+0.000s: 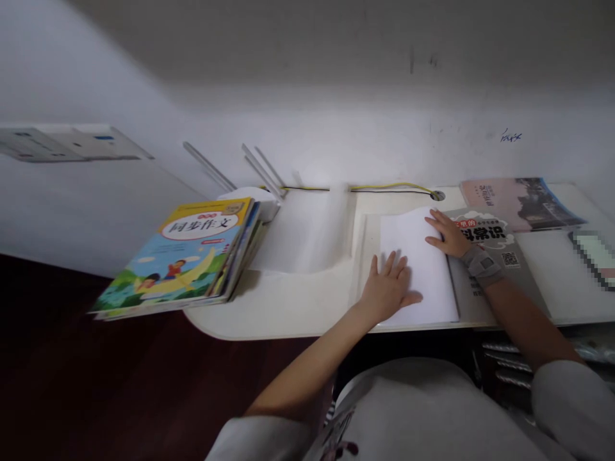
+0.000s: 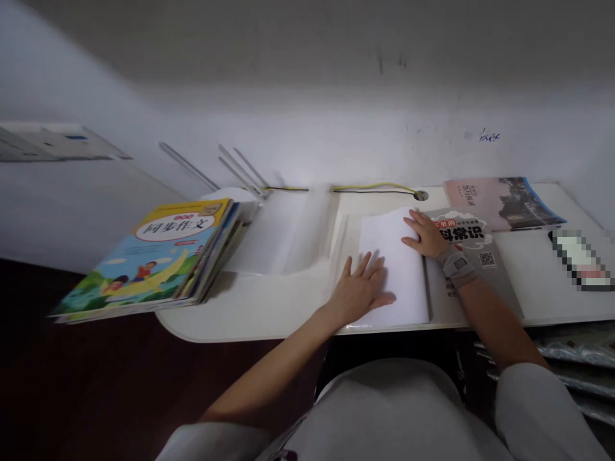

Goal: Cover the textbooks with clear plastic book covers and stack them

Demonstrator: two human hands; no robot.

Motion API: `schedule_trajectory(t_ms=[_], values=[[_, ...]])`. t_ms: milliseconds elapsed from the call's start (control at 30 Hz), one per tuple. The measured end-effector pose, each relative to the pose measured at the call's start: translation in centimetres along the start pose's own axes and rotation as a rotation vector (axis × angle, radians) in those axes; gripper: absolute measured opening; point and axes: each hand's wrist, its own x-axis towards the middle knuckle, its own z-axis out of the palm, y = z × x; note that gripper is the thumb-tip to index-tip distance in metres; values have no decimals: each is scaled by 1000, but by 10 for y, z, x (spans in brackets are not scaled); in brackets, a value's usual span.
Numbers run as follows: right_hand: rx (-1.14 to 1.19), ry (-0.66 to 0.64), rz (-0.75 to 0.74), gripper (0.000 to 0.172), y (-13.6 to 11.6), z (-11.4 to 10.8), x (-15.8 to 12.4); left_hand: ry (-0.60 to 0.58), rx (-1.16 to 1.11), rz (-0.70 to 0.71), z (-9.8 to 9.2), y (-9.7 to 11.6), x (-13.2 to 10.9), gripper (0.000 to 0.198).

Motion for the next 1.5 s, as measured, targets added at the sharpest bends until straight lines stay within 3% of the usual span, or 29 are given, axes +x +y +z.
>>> schedule_trajectory(t_ms=[100, 267, 433, 800, 1133, 1300, 1500], values=[[-10, 5, 13, 61, 0, 2, -1, 17, -33, -9, -2, 10, 11, 82], [7, -35, 16, 59, 3, 2, -2, -81, -78, -47, -1, 14, 22, 90], [51, -109, -23, 60, 3, 1, -3, -102, -58, -30, 3, 12, 17, 88], [37, -55, 4, 64, -6, 0, -3, -180, -52, -61, 0, 1, 19, 82], [-125, -212, -18, 70, -17, -1, -3, -158, -9, -99, -2, -2, 8, 79], [-174, -179, 9, 69, -16, 3, -3, -106, -29, -63, -7, 14, 18, 87], [-65, -71, 16, 65, -7, 5, -4, -169, -66, -44, -4, 17, 29, 88]])
